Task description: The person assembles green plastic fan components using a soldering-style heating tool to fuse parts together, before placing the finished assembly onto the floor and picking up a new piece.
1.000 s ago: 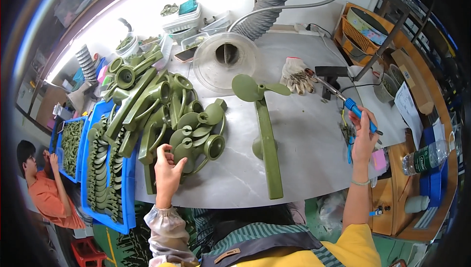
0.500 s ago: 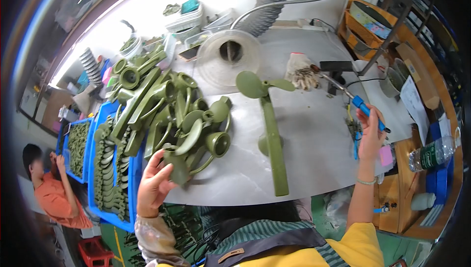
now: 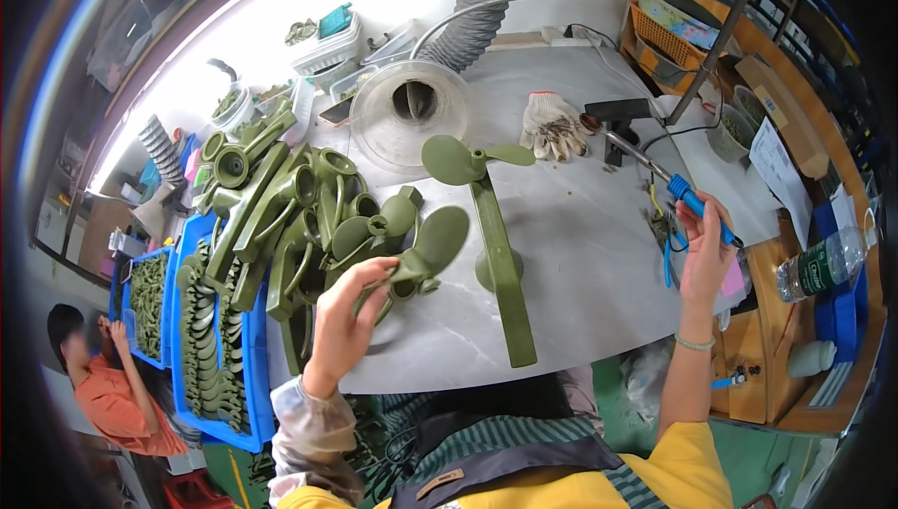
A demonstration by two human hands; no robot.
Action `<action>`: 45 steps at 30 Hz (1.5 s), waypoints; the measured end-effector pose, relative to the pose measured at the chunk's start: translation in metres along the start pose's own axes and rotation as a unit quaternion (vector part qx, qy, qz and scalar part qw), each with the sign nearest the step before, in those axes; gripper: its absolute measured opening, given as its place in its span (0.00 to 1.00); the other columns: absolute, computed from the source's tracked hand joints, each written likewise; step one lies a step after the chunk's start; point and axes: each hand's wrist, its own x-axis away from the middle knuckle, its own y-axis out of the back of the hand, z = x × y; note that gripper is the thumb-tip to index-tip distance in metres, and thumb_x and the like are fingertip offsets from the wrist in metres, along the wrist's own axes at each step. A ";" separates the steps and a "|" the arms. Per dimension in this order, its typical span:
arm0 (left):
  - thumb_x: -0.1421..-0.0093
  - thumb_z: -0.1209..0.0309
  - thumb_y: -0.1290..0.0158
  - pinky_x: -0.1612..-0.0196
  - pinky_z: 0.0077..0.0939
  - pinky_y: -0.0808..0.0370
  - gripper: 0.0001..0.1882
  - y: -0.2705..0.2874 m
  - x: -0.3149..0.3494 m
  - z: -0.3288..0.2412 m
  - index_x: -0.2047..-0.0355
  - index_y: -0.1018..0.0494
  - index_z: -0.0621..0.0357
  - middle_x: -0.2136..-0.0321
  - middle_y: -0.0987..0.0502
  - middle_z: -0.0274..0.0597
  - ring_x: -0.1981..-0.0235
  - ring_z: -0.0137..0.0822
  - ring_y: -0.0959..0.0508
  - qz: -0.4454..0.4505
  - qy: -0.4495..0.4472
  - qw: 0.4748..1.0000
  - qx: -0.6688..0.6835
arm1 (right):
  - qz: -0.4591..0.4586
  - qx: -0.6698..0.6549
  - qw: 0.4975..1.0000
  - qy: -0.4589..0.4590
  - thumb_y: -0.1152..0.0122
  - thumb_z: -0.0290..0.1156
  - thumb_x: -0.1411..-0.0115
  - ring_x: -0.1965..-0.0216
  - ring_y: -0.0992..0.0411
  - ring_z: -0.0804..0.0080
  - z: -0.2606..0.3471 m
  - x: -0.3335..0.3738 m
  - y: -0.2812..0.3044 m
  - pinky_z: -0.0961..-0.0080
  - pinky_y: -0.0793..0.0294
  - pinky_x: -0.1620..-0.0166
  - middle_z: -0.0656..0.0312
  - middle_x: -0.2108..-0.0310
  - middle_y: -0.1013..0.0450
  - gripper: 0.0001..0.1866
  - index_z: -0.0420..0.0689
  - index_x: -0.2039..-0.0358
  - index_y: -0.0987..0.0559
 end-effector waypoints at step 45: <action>0.38 0.78 0.46 0.61 0.19 0.22 0.12 -0.022 -0.031 0.019 0.53 0.28 0.61 0.67 0.24 0.31 0.64 0.22 0.24 0.046 0.224 0.935 0.272 | -0.027 -0.004 1.000 -0.011 0.49 0.31 0.32 0.61 0.22 0.69 0.004 -0.001 0.004 0.75 0.23 0.53 0.55 0.61 0.24 0.13 0.33 0.56 0.25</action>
